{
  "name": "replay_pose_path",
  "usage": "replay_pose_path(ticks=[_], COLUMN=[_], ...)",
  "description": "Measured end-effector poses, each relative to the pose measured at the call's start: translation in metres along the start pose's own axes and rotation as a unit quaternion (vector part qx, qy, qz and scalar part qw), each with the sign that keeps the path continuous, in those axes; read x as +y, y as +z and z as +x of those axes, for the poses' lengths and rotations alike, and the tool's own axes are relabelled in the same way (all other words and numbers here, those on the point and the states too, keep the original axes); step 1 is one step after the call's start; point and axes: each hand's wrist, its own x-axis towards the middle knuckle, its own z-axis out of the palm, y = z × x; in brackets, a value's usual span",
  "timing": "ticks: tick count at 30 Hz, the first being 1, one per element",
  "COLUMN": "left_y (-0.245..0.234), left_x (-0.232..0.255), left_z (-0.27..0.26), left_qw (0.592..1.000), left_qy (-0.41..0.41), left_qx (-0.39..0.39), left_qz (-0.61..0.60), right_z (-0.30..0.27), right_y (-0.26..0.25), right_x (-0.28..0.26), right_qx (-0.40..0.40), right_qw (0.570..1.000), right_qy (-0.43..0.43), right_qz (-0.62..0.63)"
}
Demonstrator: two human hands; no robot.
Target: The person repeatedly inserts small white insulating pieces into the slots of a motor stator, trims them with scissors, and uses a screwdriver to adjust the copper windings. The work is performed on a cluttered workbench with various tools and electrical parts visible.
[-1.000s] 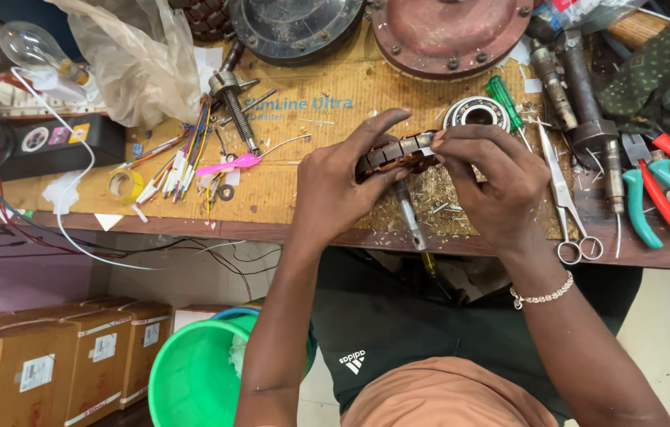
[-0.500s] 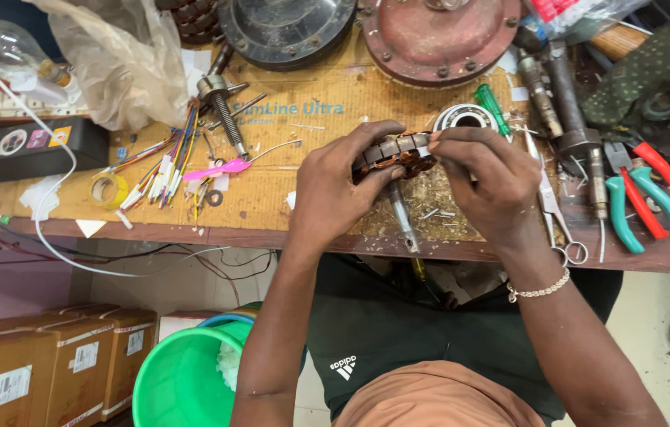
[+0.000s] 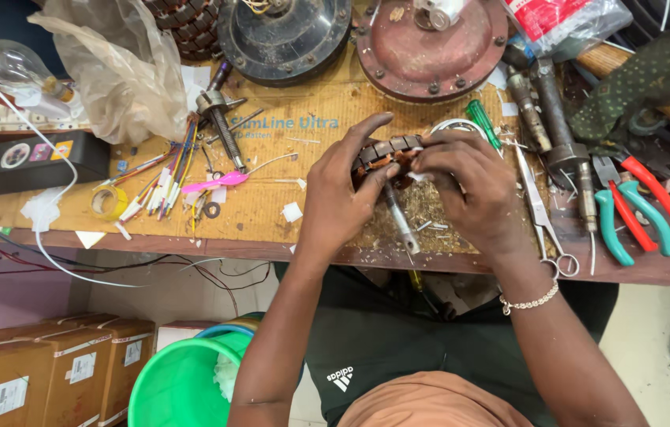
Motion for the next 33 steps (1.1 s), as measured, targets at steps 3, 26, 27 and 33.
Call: replay_pose_path(ticks=[3, 26, 27, 33], left_y=[0.001, 0.006, 0.007, 0.008], left_x=[-0.002, 0.002, 0.001, 0.001], left_z=[0.001, -0.006, -0.006, -0.007], left_qw=[0.999, 0.998, 0.999, 0.999], left_qy=[-0.026, 0.033, 0.022, 0.001], left_qx=[0.022, 0.049, 0.047, 0.045], left_qz=[-0.006, 0.015, 0.011, -0.007], right_z=[-0.004, -0.014, -0.015, -0.021], right_y=[0.008, 0.025, 0.026, 0.031], right_x=[0.003, -0.019, -0.019, -0.021], right_qx=[0.039, 0.089, 0.091, 0.112], right_qw=[0.990, 0.992, 0.993, 0.990], right_qy=[0.092, 0.000, 0.001, 0.010], right_qz=[0.099, -0.087, -0.078, -0.079])
